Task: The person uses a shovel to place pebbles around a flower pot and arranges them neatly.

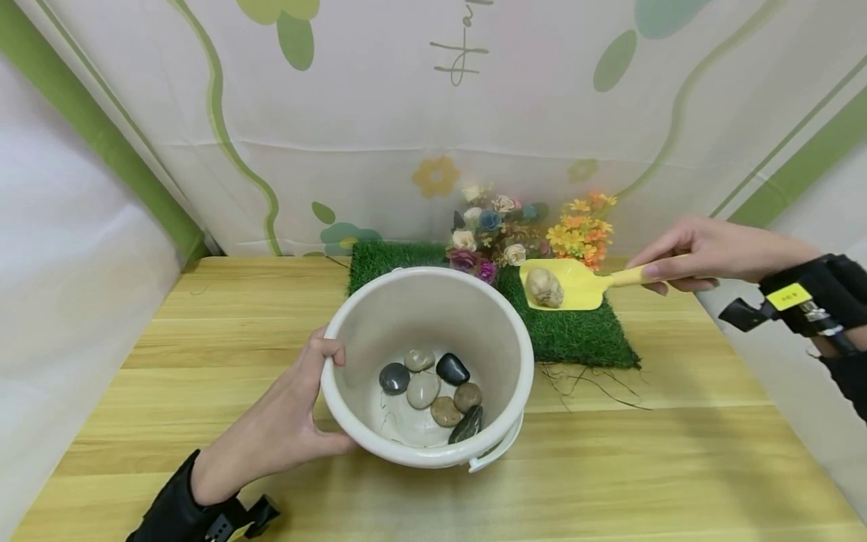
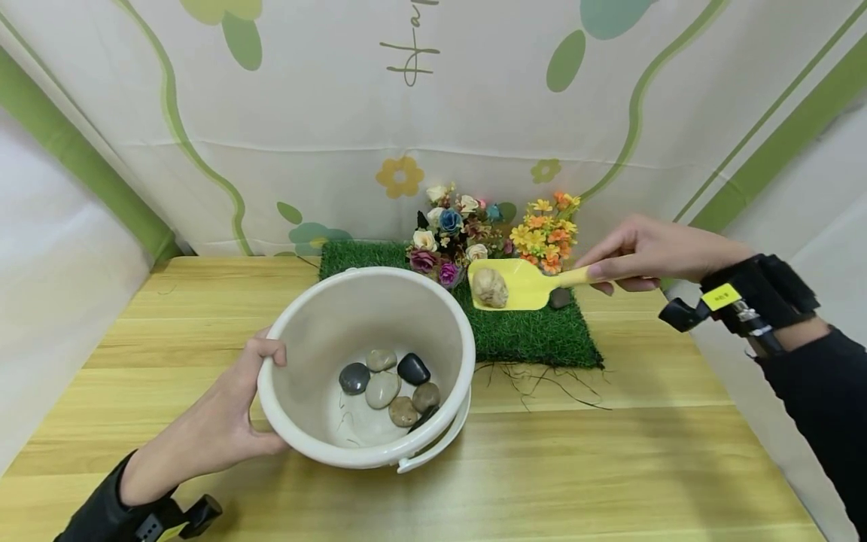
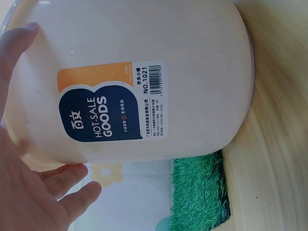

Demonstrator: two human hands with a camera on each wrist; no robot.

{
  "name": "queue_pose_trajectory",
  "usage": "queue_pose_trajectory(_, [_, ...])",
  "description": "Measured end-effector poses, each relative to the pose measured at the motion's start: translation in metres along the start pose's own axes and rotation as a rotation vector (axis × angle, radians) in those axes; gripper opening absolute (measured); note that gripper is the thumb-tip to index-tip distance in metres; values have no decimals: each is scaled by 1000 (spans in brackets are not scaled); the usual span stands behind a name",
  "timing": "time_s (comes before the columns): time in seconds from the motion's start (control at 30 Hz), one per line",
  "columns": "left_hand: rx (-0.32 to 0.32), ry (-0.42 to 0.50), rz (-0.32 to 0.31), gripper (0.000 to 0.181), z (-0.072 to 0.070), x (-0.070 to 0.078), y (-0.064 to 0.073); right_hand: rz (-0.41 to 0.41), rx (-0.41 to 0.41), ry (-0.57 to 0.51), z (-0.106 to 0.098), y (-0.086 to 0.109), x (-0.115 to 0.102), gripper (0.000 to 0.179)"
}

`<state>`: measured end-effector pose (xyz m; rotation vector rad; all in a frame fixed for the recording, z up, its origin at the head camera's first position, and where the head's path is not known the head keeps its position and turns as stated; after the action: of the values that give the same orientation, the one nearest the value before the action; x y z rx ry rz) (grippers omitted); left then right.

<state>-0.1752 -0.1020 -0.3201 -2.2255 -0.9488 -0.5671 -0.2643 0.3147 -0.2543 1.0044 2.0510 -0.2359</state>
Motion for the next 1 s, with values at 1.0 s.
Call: queue_pose_trajectory(1.0, [22,5,26,76,-2,4,-1,236,228,-18,29,43,122,24])
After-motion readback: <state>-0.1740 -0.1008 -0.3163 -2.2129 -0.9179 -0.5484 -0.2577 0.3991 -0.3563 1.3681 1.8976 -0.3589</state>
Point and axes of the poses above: each hand's wrist, its own y-axis away from the middle knuckle, its own z-axis out of the palm, x = y × z, the point moved 9 cm from there along -y, towards the middle knuckle, and after that the axes turned 4 degrees about x, right-handed, at the moved point
